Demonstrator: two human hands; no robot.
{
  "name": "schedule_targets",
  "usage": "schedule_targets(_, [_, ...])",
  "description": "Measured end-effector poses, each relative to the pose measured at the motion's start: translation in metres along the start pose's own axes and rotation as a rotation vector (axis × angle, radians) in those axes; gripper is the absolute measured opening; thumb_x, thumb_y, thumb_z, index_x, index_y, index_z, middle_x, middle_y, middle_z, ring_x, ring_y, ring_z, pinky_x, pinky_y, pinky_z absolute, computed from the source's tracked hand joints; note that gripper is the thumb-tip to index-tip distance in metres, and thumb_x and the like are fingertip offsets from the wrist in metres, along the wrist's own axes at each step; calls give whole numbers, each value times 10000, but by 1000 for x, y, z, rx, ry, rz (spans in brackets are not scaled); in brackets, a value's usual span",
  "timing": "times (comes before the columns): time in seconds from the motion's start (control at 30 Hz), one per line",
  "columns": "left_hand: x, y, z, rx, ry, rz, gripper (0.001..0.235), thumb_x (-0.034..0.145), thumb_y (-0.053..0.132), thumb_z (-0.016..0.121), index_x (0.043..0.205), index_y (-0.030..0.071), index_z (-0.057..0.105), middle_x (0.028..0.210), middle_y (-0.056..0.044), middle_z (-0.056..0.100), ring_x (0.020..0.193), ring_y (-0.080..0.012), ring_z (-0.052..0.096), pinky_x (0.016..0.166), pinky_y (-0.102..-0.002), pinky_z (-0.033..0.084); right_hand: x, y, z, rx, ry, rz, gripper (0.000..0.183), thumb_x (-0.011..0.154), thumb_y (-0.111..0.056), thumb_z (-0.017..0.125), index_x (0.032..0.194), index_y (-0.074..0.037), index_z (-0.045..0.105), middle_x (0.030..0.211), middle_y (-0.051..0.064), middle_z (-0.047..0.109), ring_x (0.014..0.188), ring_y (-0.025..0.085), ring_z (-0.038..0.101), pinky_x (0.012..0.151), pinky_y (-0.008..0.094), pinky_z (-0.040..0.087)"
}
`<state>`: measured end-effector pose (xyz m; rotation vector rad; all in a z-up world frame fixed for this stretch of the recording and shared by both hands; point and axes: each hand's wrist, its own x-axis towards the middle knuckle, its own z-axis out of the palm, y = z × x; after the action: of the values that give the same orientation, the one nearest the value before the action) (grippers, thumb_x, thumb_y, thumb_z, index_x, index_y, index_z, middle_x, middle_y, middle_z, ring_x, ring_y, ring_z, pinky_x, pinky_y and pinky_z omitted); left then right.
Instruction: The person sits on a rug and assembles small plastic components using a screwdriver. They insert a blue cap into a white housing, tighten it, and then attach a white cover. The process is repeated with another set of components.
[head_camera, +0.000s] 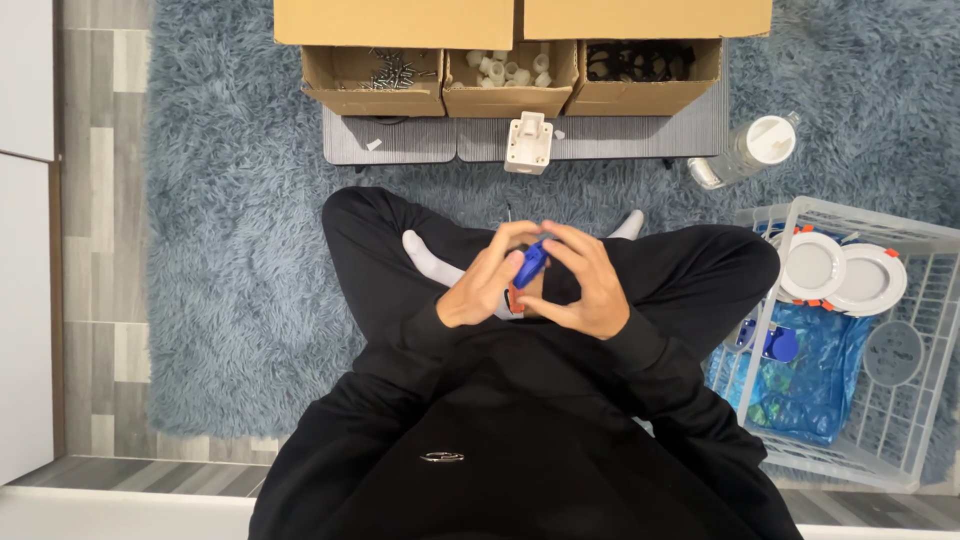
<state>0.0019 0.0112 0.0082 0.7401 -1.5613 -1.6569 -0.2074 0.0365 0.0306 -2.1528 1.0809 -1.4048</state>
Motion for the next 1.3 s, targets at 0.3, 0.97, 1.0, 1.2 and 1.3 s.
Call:
schedule_targets(0.3, [16, 37, 1, 439, 174, 405, 532, 917, 360, 929, 1339, 108, 725, 1248, -68, 712, 1075, -279, 646, 989, -393, 536, -34, 17, -1, 437, -49, 474, 441, 1138, -230, 566, 1445, 79, 638, 1113, 205, 785, 772, 214, 769, 634, 361, 614])
schedule_targets(0.97, [16, 25, -11, 271, 139, 357, 471, 969, 162, 875, 1390, 43, 702, 1352, -145, 705, 1227, -350, 733, 1031, -449, 595, -28, 12, 1, 541, -18, 414, 544, 1046, -81, 698, 1513, 132, 517, 1447, 271, 555, 1133, 357, 742, 937, 446, 635])
schedule_targets(1.0, [17, 27, -11, 280, 127, 392, 414, 979, 106, 851, 1367, 48, 720, 1359, -138, 711, 1242, -354, 728, 1053, -455, 583, -35, 16, 4, 587, -9, 429, 512, 1015, 51, 695, 1476, 189, 521, 1307, 280, 592, 984, 380, 805, 838, 448, 683])
schedule_targets(1.2, [16, 36, -21, 160, 66, 194, 546, 964, 201, 887, 1448, 83, 663, 1384, -146, 722, 1200, -277, 727, 996, -419, 597, -38, 32, -7, 611, -81, 390, 563, 989, -7, 750, 1471, 171, 520, 1427, 320, 557, 1082, 394, 763, 915, 505, 652])
schedule_targets(1.3, [27, 36, -47, 249, 107, 181, 487, 1048, 453, 765, 1368, 89, 722, 1150, -134, 790, 994, -278, 778, 850, -422, 639, -33, 34, -13, 572, -103, 402, 481, 1061, -84, 690, 1455, 151, 546, 1391, 325, 613, 1037, 393, 783, 886, 481, 651])
